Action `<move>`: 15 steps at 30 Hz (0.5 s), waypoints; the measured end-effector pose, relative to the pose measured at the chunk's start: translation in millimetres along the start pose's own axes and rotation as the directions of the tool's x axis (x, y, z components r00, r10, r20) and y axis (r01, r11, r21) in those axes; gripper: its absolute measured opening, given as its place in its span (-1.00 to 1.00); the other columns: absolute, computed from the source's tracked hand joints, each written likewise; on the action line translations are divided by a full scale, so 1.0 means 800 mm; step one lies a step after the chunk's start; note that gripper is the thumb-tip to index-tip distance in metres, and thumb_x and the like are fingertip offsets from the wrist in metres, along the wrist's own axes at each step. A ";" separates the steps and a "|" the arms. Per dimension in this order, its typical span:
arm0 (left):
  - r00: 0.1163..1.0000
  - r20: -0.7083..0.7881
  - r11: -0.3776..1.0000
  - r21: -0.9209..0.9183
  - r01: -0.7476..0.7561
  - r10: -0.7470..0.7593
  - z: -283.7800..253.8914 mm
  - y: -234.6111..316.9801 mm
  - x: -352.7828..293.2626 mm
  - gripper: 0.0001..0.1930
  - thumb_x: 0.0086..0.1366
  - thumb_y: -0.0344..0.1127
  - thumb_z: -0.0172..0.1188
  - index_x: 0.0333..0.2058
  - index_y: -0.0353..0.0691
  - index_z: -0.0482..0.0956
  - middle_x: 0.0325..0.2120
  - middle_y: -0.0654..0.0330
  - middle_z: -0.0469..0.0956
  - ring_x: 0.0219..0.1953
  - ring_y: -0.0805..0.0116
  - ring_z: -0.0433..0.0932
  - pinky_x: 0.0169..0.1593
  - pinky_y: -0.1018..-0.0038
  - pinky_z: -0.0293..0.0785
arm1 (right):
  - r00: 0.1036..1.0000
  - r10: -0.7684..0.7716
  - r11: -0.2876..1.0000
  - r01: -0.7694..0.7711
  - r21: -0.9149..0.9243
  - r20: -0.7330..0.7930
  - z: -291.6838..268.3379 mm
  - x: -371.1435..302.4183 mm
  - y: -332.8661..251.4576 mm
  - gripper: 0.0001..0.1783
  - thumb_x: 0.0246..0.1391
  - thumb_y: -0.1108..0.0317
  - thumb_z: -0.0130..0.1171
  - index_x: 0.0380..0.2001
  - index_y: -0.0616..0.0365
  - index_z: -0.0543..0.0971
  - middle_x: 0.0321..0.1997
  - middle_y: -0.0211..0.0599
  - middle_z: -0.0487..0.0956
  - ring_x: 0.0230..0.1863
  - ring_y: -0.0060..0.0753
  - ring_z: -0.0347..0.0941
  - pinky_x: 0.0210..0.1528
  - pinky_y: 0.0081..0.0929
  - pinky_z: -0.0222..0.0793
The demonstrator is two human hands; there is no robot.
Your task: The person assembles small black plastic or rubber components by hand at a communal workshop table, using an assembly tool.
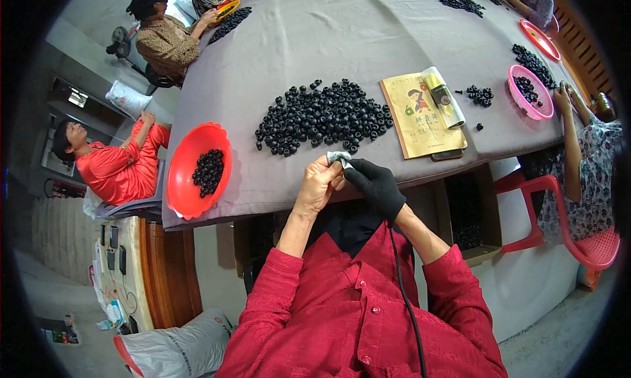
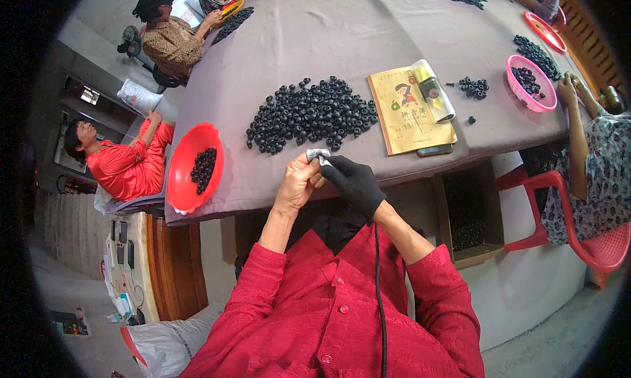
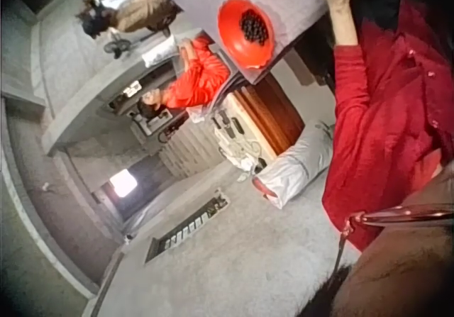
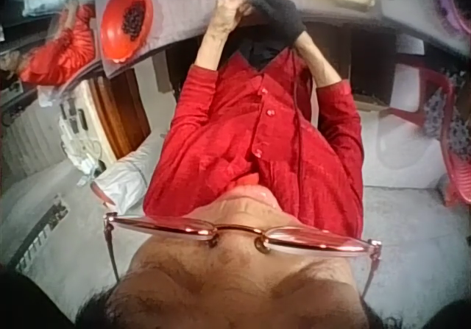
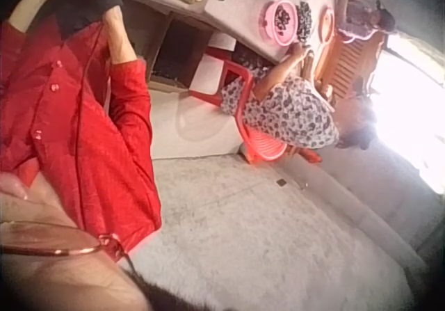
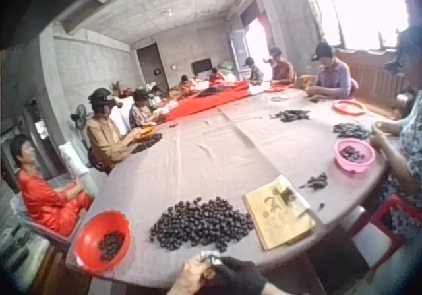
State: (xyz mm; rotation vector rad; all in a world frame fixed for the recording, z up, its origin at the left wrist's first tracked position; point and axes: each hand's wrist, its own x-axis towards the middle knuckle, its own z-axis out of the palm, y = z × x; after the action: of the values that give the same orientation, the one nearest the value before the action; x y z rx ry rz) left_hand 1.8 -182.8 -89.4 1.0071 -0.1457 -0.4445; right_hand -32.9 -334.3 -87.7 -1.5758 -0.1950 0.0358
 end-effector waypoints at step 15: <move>1.000 0.021 0.999 0.027 -0.024 0.024 0.001 0.000 -0.003 -0.87 0.23 -0.42 0.01 -0.28 -0.31 0.48 -0.59 0.34 0.39 -0.66 0.64 0.16 -0.54 0.65 0.18 | 0.998 0.050 0.988 -0.053 0.143 0.025 0.000 0.001 -0.004 -0.69 0.08 0.27 0.05 -0.19 0.26 0.48 -0.33 -0.34 0.55 -0.29 -0.67 0.37 -0.18 -0.62 0.29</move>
State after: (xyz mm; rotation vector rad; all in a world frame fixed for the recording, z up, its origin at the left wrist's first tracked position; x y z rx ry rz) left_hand -0.3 -182.2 -88.9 1.0265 -0.1823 -0.4317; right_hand -32.7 -334.2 -84.3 -1.4374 -0.1653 0.1051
